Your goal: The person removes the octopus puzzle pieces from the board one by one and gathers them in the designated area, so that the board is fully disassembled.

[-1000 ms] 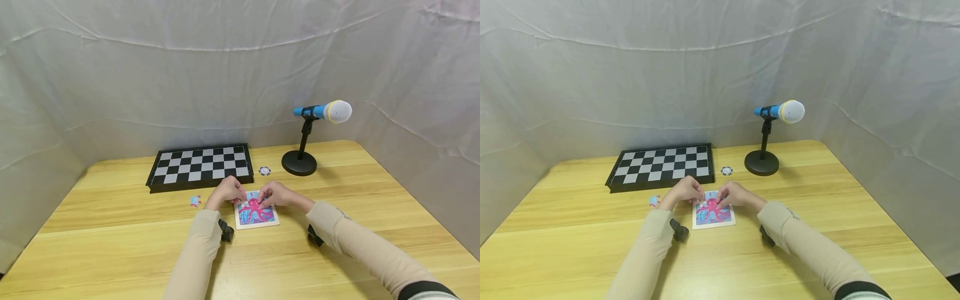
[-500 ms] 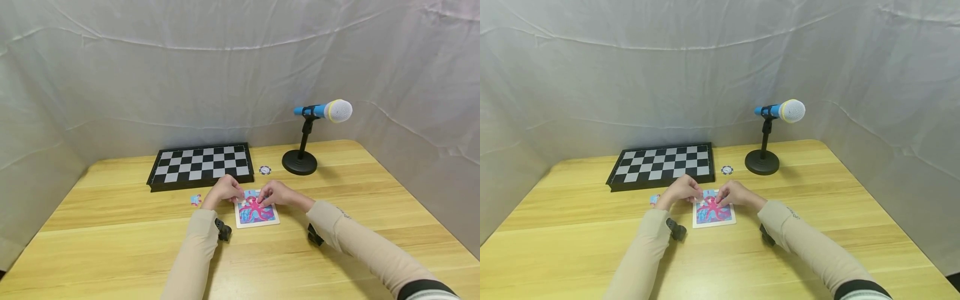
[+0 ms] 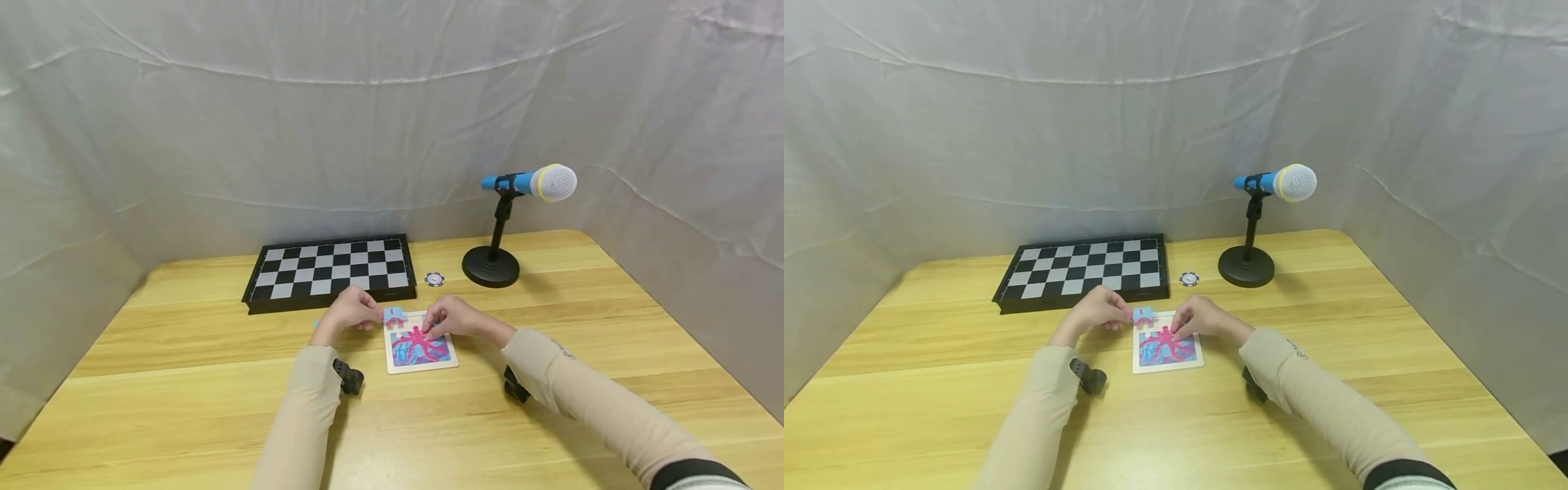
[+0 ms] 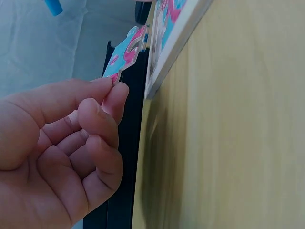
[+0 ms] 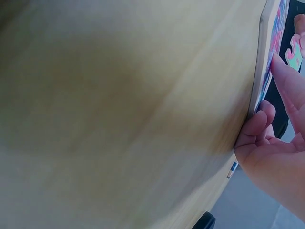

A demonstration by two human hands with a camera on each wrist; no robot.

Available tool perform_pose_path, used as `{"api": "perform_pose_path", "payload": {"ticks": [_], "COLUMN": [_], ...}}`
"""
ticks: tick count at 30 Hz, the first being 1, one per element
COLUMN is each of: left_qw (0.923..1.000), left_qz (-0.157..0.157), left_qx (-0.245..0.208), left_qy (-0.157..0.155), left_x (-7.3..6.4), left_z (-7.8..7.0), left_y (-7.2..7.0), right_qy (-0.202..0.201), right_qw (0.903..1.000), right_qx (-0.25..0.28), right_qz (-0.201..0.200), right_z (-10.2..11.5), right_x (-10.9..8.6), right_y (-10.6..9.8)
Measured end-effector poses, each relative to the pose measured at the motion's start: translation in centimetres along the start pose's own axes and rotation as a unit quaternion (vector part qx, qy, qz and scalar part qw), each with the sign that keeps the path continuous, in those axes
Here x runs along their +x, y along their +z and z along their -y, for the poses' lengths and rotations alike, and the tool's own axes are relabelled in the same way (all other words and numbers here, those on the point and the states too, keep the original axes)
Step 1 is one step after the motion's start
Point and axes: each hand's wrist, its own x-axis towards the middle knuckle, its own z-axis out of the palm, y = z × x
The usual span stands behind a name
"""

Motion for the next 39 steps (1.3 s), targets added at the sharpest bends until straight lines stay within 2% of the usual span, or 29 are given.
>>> {"api": "perform_pose_path", "payload": {"ticks": [9, 14, 19, 31, 39], "left_qw": [0.9998, 0.9994, 0.999, 0.9983, 0.9989], "left_qz": [-0.015, -0.025, -0.026, -0.031, -0.028], "left_qx": [-0.012, 0.0, -0.002, -0.032, -0.009], "left_qy": [-0.01, -0.024, -0.036, -0.037, -0.038], "left_x": [-0.9, -1.2, -1.5, -2.1, -2.1], "left_z": [0.9, 1.3, 2.0, 3.8, 4.2], "left_y": [-1.3, -2.1, -2.8, -4.4, -5.0], "right_qy": [-0.015, -0.021, -0.013, -0.009, -0.012], "right_qw": [0.9999, 0.9998, 0.9999, 1.0, 0.9999], "right_qx": [-0.002, -0.002, 0.003, 0.0, 0.002], "right_qz": [0.0, -0.006, -0.006, -0.001, -0.002], "right_z": [-0.1, -0.3, -0.3, -0.3, -0.3], "right_x": [-0.1, -0.1, -0.1, 0.1, 0.0], "right_y": [0.0, 0.0, 0.0, 0.0, 0.0]}}
